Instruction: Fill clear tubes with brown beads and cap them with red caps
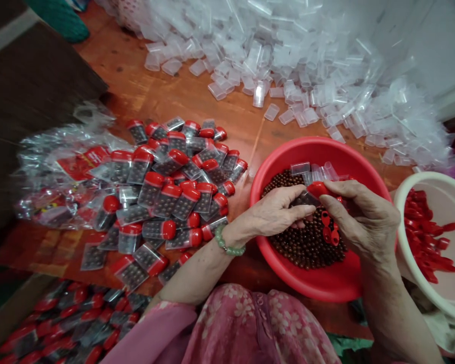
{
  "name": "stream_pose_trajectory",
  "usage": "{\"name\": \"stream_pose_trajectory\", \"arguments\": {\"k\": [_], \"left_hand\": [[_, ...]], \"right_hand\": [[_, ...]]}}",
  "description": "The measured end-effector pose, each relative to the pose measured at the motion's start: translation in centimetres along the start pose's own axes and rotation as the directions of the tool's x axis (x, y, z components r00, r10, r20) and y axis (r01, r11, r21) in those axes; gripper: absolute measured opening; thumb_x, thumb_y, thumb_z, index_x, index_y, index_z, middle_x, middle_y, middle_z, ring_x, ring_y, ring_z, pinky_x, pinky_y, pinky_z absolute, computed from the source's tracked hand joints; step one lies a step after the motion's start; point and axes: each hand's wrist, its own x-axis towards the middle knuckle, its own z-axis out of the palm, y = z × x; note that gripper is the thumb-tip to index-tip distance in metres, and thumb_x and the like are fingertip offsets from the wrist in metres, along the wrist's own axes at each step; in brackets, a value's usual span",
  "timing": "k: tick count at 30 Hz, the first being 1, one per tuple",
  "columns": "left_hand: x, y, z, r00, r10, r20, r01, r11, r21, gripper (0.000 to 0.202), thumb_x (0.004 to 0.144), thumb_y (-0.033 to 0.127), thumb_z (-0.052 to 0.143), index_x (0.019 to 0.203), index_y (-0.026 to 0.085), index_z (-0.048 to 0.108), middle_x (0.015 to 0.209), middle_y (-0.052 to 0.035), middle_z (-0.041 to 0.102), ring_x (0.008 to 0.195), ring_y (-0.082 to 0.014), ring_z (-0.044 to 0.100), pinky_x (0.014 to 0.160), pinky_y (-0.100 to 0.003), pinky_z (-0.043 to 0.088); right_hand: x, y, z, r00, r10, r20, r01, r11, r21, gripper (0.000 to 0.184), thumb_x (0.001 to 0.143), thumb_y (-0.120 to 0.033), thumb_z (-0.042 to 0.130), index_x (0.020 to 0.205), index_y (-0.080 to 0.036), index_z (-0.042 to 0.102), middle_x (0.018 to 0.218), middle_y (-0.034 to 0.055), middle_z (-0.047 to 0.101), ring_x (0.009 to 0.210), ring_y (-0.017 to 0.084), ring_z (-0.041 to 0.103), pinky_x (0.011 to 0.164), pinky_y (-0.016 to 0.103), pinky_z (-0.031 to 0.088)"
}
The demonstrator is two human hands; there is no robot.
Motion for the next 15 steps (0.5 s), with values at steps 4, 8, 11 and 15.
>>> {"name": "stream_pose_trajectory", "arguments": {"k": [4, 8, 11, 15], "left_hand": [[-0.1, -0.2, 0.0, 1.000, -0.008, -0.003, 0.008, 0.999, 0.043, 0.035, 0.090, 0.051, 0.063, 0.094, 0.017, 0.054, 0.083, -0.0015, 0.058, 0.067, -0.0126, 0.058, 0.066, -0.030, 0.050], [0.0, -0.2, -0.2, 1.000, 0.010, -0.017, -0.010, 1.000, 0.017, 0.035, 0.090, 0.051, 0.062, 0.093, 0.017, 0.055, 0.086, -0.0030, 0.060, 0.075, -0.0151, 0.059, 0.071, -0.031, 0.050], [0.3, -0.2, -0.4, 0.999, 0.037, 0.007, -0.036, 0.997, -0.066, 0.040, 0.088, 0.055, 0.066, 0.087, 0.016, 0.056, 0.084, -0.0035, 0.061, 0.078, -0.0152, 0.058, 0.073, -0.031, 0.048], [0.6, -0.4, -0.4, 0.997, 0.050, 0.058, -0.034, 0.967, -0.254, 0.047, 0.082, 0.058, 0.075, 0.090, 0.015, 0.059, 0.082, -0.0024, 0.063, 0.076, -0.0132, 0.058, 0.075, -0.029, 0.048]], "right_hand": [[-0.3, 0.4, 0.0, 1.000, -0.014, 0.027, 0.016, 0.999, -0.049, 0.034, 0.088, -0.015, 0.073, 0.120, -0.028, 0.073, 0.105, 0.0032, 0.080, 0.091, 0.020, 0.078, 0.086, 0.037, 0.065], [-0.3, 0.5, 0.2, 0.982, -0.161, 0.102, 0.174, 0.976, -0.133, 0.053, 0.085, -0.029, 0.079, 0.135, -0.027, 0.062, 0.116, 0.0086, 0.078, 0.099, 0.026, 0.077, 0.086, 0.041, 0.066], [-0.3, 0.4, 0.7, 0.955, -0.216, 0.203, 0.266, 0.927, -0.266, 0.079, 0.081, -0.045, 0.080, 0.148, -0.019, 0.047, 0.125, 0.0175, 0.071, 0.112, 0.034, 0.071, 0.091, 0.051, 0.063], [-0.3, 0.3, 1.7, 0.943, -0.266, 0.200, 0.329, 0.833, -0.444, 0.080, 0.083, -0.040, 0.074, 0.151, -0.015, 0.039, 0.120, 0.0195, 0.069, 0.106, 0.036, 0.069, 0.084, 0.052, 0.061]]}}
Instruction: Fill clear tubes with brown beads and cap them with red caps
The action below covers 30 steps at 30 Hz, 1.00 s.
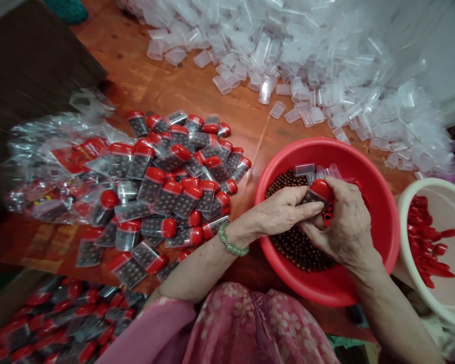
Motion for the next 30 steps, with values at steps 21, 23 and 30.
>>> {"name": "stream_pose_trajectory", "arguments": {"k": [21, 23, 30], "left_hand": [[-0.4, -0.3, -0.3, 0.999, 0.014, -0.044, -0.019, 0.992, -0.124, 0.067, 0.068, 0.022, 0.091, 0.129, 0.019, 0.062, 0.132, -0.0125, 0.066, 0.125, -0.0243, 0.063, 0.115, -0.045, 0.043], [-0.5, -0.4, -0.2, 0.994, 0.048, -0.102, -0.057, 0.994, -0.091, 0.067, 0.072, 0.024, 0.088, 0.131, 0.019, 0.060, 0.139, -0.0132, 0.063, 0.131, -0.0257, 0.060, 0.119, -0.047, 0.040], [-0.6, -0.2, -0.1, 0.982, 0.122, -0.145, -0.128, 0.991, -0.029, 0.071, 0.073, 0.023, 0.084, 0.137, 0.016, 0.055, 0.149, -0.0158, 0.055, 0.139, -0.0289, 0.055, 0.121, -0.046, 0.039]], "right_hand": [[-0.9, 3.0, -0.1, 0.916, 0.272, -0.295, -0.269, 0.962, 0.050, 0.078, 0.078, -0.040, 0.083, 0.147, -0.024, 0.051, 0.128, 0.0180, 0.065, 0.113, 0.037, 0.066, 0.095, 0.052, 0.058], [-1.1, 3.1, 0.4, 0.953, 0.163, -0.254, -0.161, 0.987, 0.030, 0.078, 0.081, -0.035, 0.078, 0.151, -0.026, 0.045, 0.129, 0.0172, 0.064, 0.115, 0.037, 0.066, 0.094, 0.052, 0.059], [-0.7, 2.8, 1.6, 0.980, 0.110, -0.164, -0.101, 0.993, 0.061, 0.075, 0.082, -0.048, 0.074, 0.148, -0.022, 0.047, 0.126, 0.0176, 0.069, 0.113, 0.034, 0.069, 0.092, 0.051, 0.061]]}}
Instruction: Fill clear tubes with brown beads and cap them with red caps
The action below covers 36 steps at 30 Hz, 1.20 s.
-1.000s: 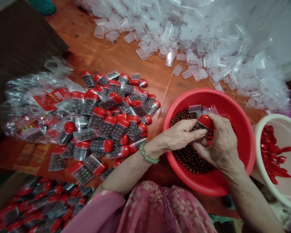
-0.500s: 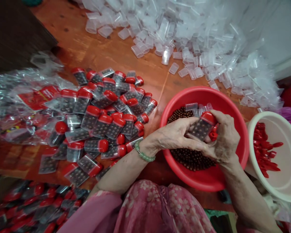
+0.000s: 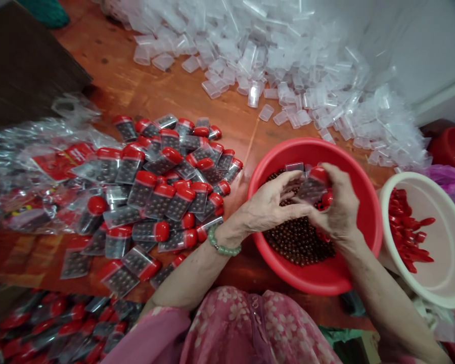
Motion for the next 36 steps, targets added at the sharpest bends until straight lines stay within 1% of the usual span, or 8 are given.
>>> {"name": "stream_pose_trajectory", "arguments": {"k": [11, 16, 22, 25, 27, 31, 33, 36], "left_hand": [[0.4, -0.2, 0.3, 0.993, -0.017, 0.118, 0.021, 0.999, -0.036, 0.073, 0.073, 0.022, 0.086, 0.139, 0.018, 0.056, 0.141, -0.0157, 0.064, 0.130, -0.0259, 0.063, 0.113, -0.041, 0.047], [0.3, -0.3, 0.3, 0.987, 0.010, 0.158, -0.011, 1.000, 0.005, 0.054, 0.082, 0.029, 0.079, 0.132, 0.016, 0.064, 0.130, -0.0131, 0.072, 0.124, -0.0257, 0.067, 0.113, -0.041, 0.046], [0.9, -1.1, 0.2, 0.987, -0.006, 0.163, -0.009, 0.996, 0.092, 0.044, 0.082, 0.026, 0.077, 0.123, 0.014, 0.068, 0.119, -0.0124, 0.074, 0.112, -0.0255, 0.069, 0.104, -0.042, 0.050], [1.3, -2.5, 0.8, 0.993, 0.010, 0.116, -0.020, 0.996, 0.091, 0.034, 0.083, 0.019, 0.074, 0.116, 0.011, 0.069, 0.113, -0.0120, 0.074, 0.106, -0.0240, 0.070, 0.101, -0.041, 0.053], [0.9, -3.2, 1.2, 1.000, -0.004, 0.026, 0.002, 0.995, 0.098, 0.033, 0.090, 0.017, 0.066, 0.123, 0.013, 0.066, 0.112, -0.0118, 0.074, 0.103, -0.0215, 0.070, 0.099, -0.038, 0.054], [-4.1, -1.8, 1.9, 0.983, 0.084, -0.164, -0.021, 0.936, 0.353, 0.045, 0.090, 0.028, 0.071, 0.130, 0.012, 0.059, 0.110, -0.0140, 0.073, 0.096, -0.0221, 0.070, 0.089, -0.033, 0.057], [-8.8, 0.0, 1.8, 0.954, 0.218, -0.208, -0.046, 0.788, 0.613, 0.045, 0.089, 0.037, 0.072, 0.126, 0.014, 0.062, 0.114, -0.0134, 0.072, 0.100, -0.0245, 0.069, 0.092, -0.035, 0.057], [-16.3, 2.2, 0.6, 0.799, 0.416, -0.433, 0.118, 0.598, 0.793, 0.034, 0.097, 0.033, 0.058, 0.127, 0.017, 0.062, 0.108, -0.0079, 0.074, 0.094, -0.0212, 0.070, 0.090, -0.036, 0.056]], "right_hand": [[0.3, -0.6, -0.1, 0.998, 0.044, 0.048, -0.050, 0.991, 0.123, 0.069, 0.083, -0.056, 0.071, 0.139, -0.020, 0.055, 0.123, 0.0154, 0.072, 0.112, 0.032, 0.071, 0.095, 0.046, 0.058], [0.6, -1.0, -0.7, 0.997, -0.019, 0.069, 0.015, 0.998, 0.058, 0.066, 0.084, -0.047, 0.068, 0.140, -0.018, 0.051, 0.120, 0.0158, 0.071, 0.107, 0.031, 0.070, 0.090, 0.047, 0.057], [0.2, -0.7, -1.3, 0.985, -0.165, 0.060, 0.170, 0.980, -0.101, 0.066, 0.084, -0.050, 0.067, 0.139, -0.016, 0.053, 0.113, 0.0163, 0.073, 0.096, 0.032, 0.069, 0.083, 0.047, 0.054], [-0.1, -0.1, -1.3, 0.975, -0.223, 0.024, 0.224, 0.970, -0.092, 0.072, 0.083, -0.057, 0.068, 0.141, -0.017, 0.056, 0.104, 0.0163, 0.074, 0.092, 0.037, 0.069, 0.079, 0.052, 0.054], [-0.2, -0.3, -1.4, 0.975, -0.206, 0.085, 0.210, 0.976, -0.052, 0.074, 0.088, -0.058, 0.062, 0.150, -0.019, 0.050, 0.105, 0.0176, 0.072, 0.097, 0.040, 0.069, 0.082, 0.058, 0.054], [-0.8, -4.9, -2.5, 0.941, -0.234, 0.244, 0.207, 0.970, 0.131, 0.083, 0.093, -0.061, 0.055, 0.162, -0.019, 0.035, 0.134, 0.0224, 0.064, 0.122, 0.045, 0.062, 0.099, 0.065, 0.050], [-1.8, -9.1, -2.7, 0.919, -0.281, 0.276, 0.206, 0.940, 0.271, 0.091, 0.096, -0.056, 0.056, 0.167, -0.015, 0.016, 0.162, 0.0246, 0.039, 0.146, 0.045, 0.043, 0.111, 0.065, 0.043], [-4.3, -14.9, -0.6, 0.885, -0.325, 0.335, 0.119, 0.851, 0.512, 0.097, 0.096, -0.049, 0.063, 0.167, -0.016, 0.007, 0.168, 0.0232, 0.027, 0.154, 0.038, 0.032, 0.118, 0.061, 0.041]]}}
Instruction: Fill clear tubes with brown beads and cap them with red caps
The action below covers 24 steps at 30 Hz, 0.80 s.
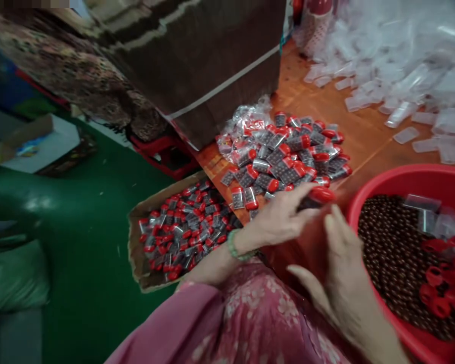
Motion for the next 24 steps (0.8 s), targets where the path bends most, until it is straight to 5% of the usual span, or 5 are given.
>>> {"name": "stream_pose_trajectory", "arguments": {"k": [4, 8, 14, 18, 24], "left_hand": [[-4.9, -4.6, -5.9, 0.924, -0.104, -0.367, 0.254, 0.886, 0.388, 0.027, 0.094, 0.023, 0.053, 0.116, 0.016, 0.067, 0.099, -0.0074, 0.074, 0.094, -0.0231, 0.070, 0.094, -0.041, 0.056], [-7.1, -10.5, -7.9, 0.836, -0.091, -0.541, 0.422, 0.737, 0.528, 0.062, 0.095, 0.053, 0.057, 0.141, 0.013, 0.050, 0.161, -0.0260, 0.039, 0.155, -0.0399, 0.031, 0.122, -0.064, 0.031], [-5.2, -14.6, -8.0, 0.799, -0.312, -0.514, 0.555, 0.710, 0.432, 0.091, 0.094, 0.072, 0.048, 0.163, 0.018, 0.024, 0.174, -0.0190, 0.014, 0.161, -0.0431, 0.008, 0.121, -0.075, 0.019], [-4.1, -15.1, -8.3, 0.816, -0.274, -0.510, 0.530, 0.705, 0.470, 0.078, 0.093, 0.071, 0.052, 0.156, 0.027, 0.041, 0.172, -0.0081, 0.027, 0.161, -0.0434, 0.008, 0.116, -0.084, 0.015], [-6.6, -16.1, -10.0, 0.859, -0.111, -0.500, 0.379, 0.794, 0.475, 0.054, 0.100, 0.056, 0.048, 0.142, 0.022, 0.057, 0.156, -0.0135, 0.050, 0.154, -0.0337, 0.034, 0.125, -0.069, 0.015]], "right_hand": [[0.3, 1.3, 8.0, 0.983, 0.165, -0.087, -0.160, 0.986, 0.052, 0.111, 0.088, -0.068, 0.064, 0.166, -0.014, 0.006, 0.167, 0.0303, 0.020, 0.155, 0.045, 0.027, 0.115, 0.069, 0.038], [0.7, 5.1, 12.9, 0.977, 0.213, -0.014, -0.213, 0.971, -0.108, 0.139, 0.069, -0.089, 0.063, 0.166, -0.010, 0.001, 0.167, 0.0377, 0.002, 0.154, 0.060, 0.010, 0.108, 0.086, 0.025], [2.4, 5.6, 14.4, 0.984, 0.143, 0.106, -0.119, 0.972, -0.202, 0.140, 0.066, -0.092, 0.062, 0.166, -0.009, 0.009, 0.167, 0.0380, 0.000, 0.148, 0.066, 0.013, 0.102, 0.091, 0.022], [3.4, 4.7, 15.0, 0.986, 0.042, 0.159, -0.002, 0.971, -0.240, 0.130, 0.070, -0.089, 0.063, 0.165, -0.012, 0.019, 0.169, 0.0345, 0.004, 0.146, 0.063, 0.021, 0.103, 0.088, 0.025], [4.4, 1.8, 16.7, 0.988, -0.010, 0.152, 0.050, 0.962, -0.268, 0.110, 0.084, -0.076, 0.058, 0.163, -0.008, 0.022, 0.164, 0.0348, 0.024, 0.145, 0.055, 0.029, 0.106, 0.080, 0.030]]}}
